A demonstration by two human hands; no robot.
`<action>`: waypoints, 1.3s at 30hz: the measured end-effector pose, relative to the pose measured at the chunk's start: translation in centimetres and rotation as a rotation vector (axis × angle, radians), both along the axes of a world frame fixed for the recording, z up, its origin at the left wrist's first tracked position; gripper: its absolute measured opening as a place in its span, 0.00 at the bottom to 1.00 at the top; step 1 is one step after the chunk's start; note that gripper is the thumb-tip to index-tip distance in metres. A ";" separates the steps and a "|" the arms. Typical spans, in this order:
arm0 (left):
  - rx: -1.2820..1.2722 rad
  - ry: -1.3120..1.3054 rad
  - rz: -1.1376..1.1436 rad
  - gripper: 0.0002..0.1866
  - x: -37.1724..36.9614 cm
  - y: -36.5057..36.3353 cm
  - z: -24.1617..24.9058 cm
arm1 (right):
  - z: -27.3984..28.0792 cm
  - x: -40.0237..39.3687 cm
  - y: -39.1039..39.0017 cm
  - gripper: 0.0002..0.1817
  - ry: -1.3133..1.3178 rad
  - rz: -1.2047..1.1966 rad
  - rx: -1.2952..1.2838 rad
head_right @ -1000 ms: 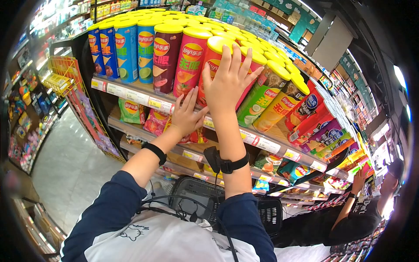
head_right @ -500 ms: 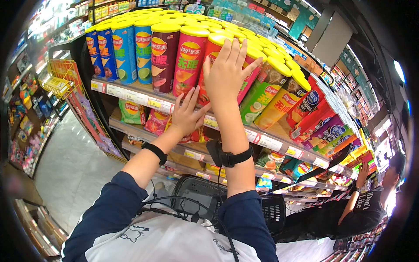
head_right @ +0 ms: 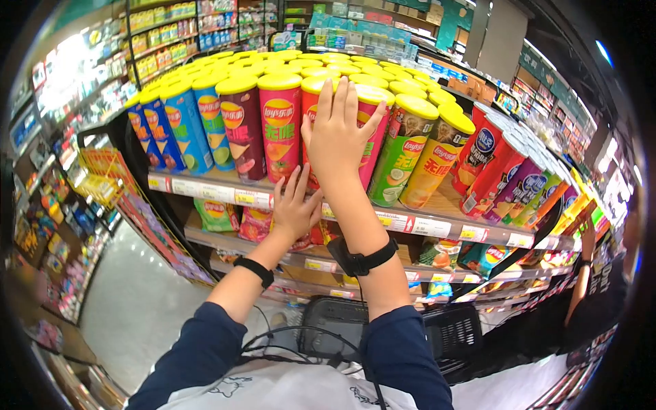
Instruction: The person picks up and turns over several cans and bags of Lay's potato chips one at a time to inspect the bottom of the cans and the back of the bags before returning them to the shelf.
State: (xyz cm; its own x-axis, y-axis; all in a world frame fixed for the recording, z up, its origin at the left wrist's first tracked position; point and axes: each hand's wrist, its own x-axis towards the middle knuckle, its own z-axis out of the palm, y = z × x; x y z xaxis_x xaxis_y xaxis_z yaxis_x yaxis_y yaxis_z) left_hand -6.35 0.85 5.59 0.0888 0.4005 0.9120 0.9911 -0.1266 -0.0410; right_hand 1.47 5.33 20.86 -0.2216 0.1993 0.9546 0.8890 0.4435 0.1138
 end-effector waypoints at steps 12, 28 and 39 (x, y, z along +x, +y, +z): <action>0.026 0.015 -0.011 0.13 0.0 0.7 -0.2 | 0.4 -0.4 -0.2 0.28 0.083 0.000 -0.043; 0.019 0.053 0.014 0.24 -0.2 1.0 -0.7 | 3.1 0.5 -0.1 0.19 0.081 0.090 -0.127; -0.130 -0.057 -0.107 0.24 -0.8 2.3 -2.4 | 0.6 -1.2 -4.4 0.40 0.073 0.436 -0.166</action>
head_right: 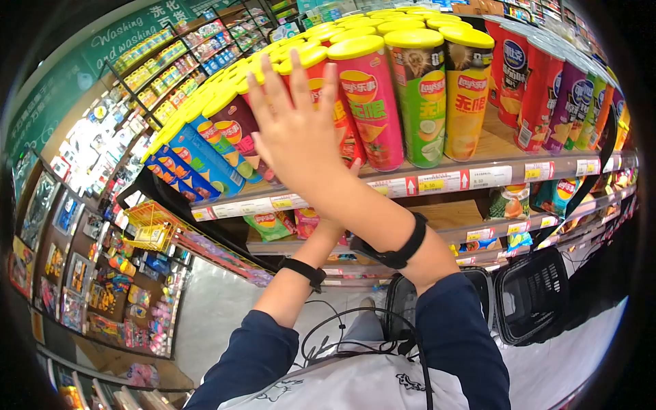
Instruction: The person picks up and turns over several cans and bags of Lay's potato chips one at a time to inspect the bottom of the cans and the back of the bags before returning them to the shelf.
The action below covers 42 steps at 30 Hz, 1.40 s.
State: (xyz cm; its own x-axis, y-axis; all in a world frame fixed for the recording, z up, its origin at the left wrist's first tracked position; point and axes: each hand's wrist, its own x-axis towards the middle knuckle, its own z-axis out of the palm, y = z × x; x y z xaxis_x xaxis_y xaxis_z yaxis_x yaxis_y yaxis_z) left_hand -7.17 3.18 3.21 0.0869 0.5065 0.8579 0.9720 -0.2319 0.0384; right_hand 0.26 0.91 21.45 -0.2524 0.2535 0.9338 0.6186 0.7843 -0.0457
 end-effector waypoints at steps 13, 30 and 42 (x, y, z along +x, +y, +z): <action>0.012 0.091 0.174 0.22 0.3 0.2 0.3 | 0.6 -4.7 3.1 0.21 0.176 0.120 0.141; -0.078 0.180 0.110 0.27 -0.7 0.5 -0.4 | -0.9 2.5 -4.6 0.21 0.351 0.487 0.338; -0.130 0.292 0.005 0.31 5.6 -8.6 6.4 | -3.1 21.3 -12.0 0.12 1.372 1.134 -0.261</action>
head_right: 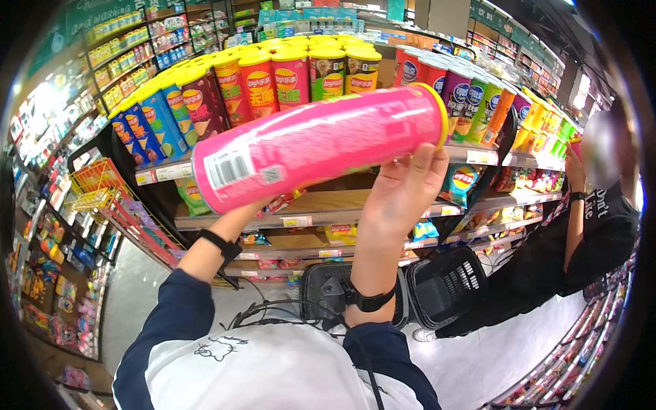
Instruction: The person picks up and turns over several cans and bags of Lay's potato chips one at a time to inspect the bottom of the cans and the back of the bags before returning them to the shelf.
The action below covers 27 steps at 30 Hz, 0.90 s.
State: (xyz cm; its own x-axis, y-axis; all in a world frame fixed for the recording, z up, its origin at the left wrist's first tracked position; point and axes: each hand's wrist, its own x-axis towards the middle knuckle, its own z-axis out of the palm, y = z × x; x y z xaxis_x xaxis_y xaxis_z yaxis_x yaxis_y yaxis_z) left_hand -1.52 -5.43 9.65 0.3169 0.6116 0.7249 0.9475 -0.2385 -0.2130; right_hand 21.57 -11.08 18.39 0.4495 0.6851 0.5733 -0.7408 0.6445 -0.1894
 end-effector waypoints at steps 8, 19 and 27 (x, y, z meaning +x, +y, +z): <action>-0.003 -0.606 -0.954 0.61 9.4 -12.6 7.6 | -6.7 4.0 2.1 0.27 0.126 0.566 -0.400; 0.402 -0.642 -1.201 0.56 8.6 -13.4 11.3 | -15.8 1.7 2.5 0.28 0.119 0.872 -0.688; 0.277 -0.743 -1.026 0.51 4.8 -12.2 9.8 | -10.3 -1.6 4.3 0.28 -0.024 0.720 -0.575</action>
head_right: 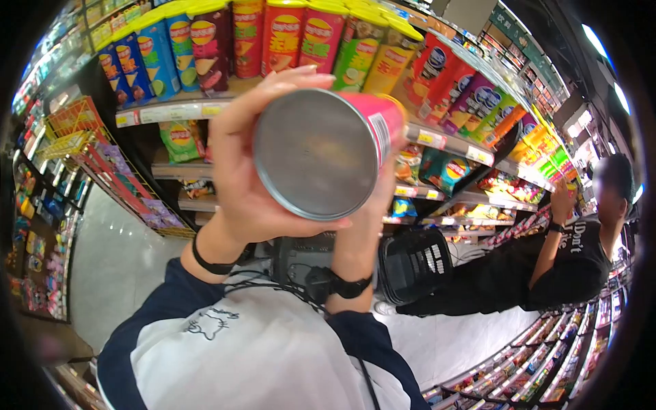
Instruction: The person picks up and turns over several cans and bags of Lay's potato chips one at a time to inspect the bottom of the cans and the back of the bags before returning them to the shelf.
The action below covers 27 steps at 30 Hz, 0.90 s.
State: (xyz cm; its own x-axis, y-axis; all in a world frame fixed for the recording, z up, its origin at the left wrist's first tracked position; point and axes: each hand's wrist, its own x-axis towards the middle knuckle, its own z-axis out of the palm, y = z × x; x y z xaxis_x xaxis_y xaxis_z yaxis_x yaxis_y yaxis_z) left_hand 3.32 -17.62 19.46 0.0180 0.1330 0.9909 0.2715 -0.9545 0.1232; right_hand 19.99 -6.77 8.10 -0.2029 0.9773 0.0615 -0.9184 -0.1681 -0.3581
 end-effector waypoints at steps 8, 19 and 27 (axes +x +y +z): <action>0.052 -0.024 0.200 0.44 -10.3 8.0 -5.3 | 8.1 -6.1 0.6 0.18 -0.267 -0.668 0.512; -0.116 -0.084 0.769 0.34 -21.8 14.1 -8.5 | 13.4 -19.2 2.8 0.21 -0.815 -1.222 1.186; -0.323 -0.165 0.819 0.39 -22.3 16.7 -10.0 | 12.8 -24.5 7.5 0.19 -1.203 -1.364 1.167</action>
State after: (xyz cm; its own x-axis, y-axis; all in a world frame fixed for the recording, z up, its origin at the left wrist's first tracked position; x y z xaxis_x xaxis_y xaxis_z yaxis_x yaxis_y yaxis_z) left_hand -18.93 -0.95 9.48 -0.3443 0.3150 0.8844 0.8075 -0.3811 0.4501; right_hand -4.51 0.69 20.88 0.0147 0.1353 0.9907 0.4403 0.8887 -0.1279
